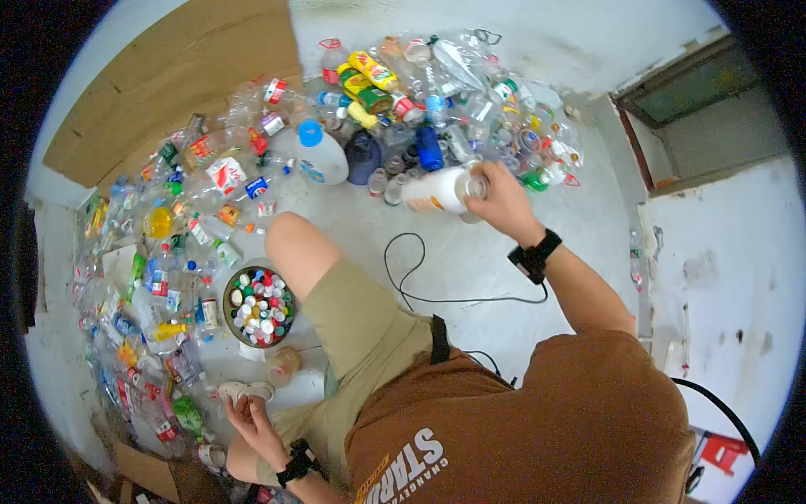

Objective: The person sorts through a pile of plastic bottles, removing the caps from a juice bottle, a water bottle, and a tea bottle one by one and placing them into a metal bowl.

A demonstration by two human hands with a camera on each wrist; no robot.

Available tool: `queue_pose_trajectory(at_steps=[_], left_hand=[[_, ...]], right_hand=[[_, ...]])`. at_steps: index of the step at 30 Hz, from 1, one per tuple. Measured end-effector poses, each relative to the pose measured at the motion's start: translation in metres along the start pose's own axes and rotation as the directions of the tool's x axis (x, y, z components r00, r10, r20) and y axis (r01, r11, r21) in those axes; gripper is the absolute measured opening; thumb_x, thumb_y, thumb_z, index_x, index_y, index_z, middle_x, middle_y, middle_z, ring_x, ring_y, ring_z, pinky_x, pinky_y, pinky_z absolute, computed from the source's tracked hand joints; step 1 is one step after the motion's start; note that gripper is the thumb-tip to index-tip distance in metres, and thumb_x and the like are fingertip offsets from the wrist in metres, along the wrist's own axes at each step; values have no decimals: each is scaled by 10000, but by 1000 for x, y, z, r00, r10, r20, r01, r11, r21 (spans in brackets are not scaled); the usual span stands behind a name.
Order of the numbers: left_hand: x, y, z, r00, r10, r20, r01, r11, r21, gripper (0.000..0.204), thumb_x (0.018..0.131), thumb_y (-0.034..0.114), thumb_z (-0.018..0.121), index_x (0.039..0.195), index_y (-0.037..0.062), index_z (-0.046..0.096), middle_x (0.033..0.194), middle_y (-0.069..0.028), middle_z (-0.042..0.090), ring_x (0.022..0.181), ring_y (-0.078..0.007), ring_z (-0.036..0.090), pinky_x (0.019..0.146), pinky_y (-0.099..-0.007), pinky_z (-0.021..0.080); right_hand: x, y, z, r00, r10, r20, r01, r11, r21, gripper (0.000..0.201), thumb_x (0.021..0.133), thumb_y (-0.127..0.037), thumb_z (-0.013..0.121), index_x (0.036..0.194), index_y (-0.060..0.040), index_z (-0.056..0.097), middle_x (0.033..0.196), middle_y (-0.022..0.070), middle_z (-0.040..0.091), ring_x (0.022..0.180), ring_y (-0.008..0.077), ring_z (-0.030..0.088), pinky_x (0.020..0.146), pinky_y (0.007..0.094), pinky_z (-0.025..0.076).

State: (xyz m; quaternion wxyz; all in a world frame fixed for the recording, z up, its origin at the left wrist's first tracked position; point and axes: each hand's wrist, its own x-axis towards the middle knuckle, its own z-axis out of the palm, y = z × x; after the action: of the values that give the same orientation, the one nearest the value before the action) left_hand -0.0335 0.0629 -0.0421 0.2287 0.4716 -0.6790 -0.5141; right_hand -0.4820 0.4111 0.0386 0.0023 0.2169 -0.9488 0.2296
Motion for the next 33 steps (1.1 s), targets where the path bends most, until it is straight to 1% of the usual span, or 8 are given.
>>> queue_pose_trajectory(at_steps=[4, 8, 14, 17, 21, 26, 29, 33], left_hand=[[4, 10, 1, 999, 12, 52, -17, 995, 96, 508, 948, 125, 508, 1411, 4, 338, 1202, -145, 525, 1101, -232, 514, 967, -350, 393], [7, 17, 3, 996, -7, 85, -5, 991, 136, 502, 958, 159, 523, 1408, 18, 350, 1164, -137, 543, 1086, -232, 512, 972, -351, 386], [4, 29, 5, 996, 10, 88, -34, 962, 271, 476, 976, 198, 504, 1401, 36, 366, 1151, -148, 550, 1078, -247, 515, 970, -364, 385], [0, 28, 2, 997, 13, 82, -37, 952, 303, 470, 983, 218, 502, 1400, 44, 370, 1144, -157, 556, 1070, -244, 518, 959, -365, 392], [-1, 25, -3, 997, 18, 70, -43, 924, 381, 483, 977, 231, 516, 1403, 53, 374, 1123, -148, 577, 1033, -235, 540, 933, -355, 410], [-2, 51, 1, 976, 191, 103, -215, 787, 579, 430, 964, 236, 529, 1350, 59, 458, 981, -140, 676, 857, -220, 649, 766, -325, 495], [-4, 67, 1, 992, -86, 92, 23, 843, 537, 491, 958, 89, 466, 1428, 34, 333, 1144, -174, 553, 1035, -243, 547, 932, -353, 426], [-3, 69, 5, 991, -87, 107, 11, 825, 565, 494, 959, 75, 467, 1432, 38, 327, 1127, -168, 560, 1014, -232, 555, 922, -348, 430]], right_hand=[[-76, 94, 27, 966, 242, 88, -235, 968, -83, 467, 701, -252, 700, 1091, -28, 577, 1052, 195, 582, 961, 362, 591, 859, 407, 489], [-132, 164, 40, 797, 594, 107, -567, 797, -209, 493, 682, -267, 710, 1092, -31, 572, 1068, 218, 579, 949, 375, 598, 855, 412, 501], [-152, 275, 63, 605, 795, 45, -762, 595, -257, 546, 674, -274, 708, 1128, -31, 527, 1097, 261, 565, 994, 397, 571, 885, 413, 493], [-148, 322, 89, 648, 757, -83, -754, 622, -209, 498, 653, -280, 721, 1035, 4, 576, 943, 255, 657, 855, 380, 655, 766, 418, 541], [-117, 316, 108, 723, 686, -78, -675, 678, -292, 504, 648, -277, 726, 1050, -15, 569, 978, 254, 634, 928, 395, 616, 832, 439, 513], [-83, 308, 124, 670, 742, 10, -715, 649, -260, 481, 704, -177, 671, 1149, -62, 525, 1115, 258, 543, 1006, 410, 567, 897, 430, 483], [-80, 334, 144, 700, 713, -46, -700, 671, -242, 486, 686, -200, 721, 1105, -29, 543, 1036, 270, 601, 1032, 417, 556, 910, 435, 479], [-73, 335, 151, 673, 737, -63, -723, 639, -262, 482, 692, -182, 722, 1123, -52, 549, 1057, 273, 590, 1001, 418, 572, 904, 442, 485]])
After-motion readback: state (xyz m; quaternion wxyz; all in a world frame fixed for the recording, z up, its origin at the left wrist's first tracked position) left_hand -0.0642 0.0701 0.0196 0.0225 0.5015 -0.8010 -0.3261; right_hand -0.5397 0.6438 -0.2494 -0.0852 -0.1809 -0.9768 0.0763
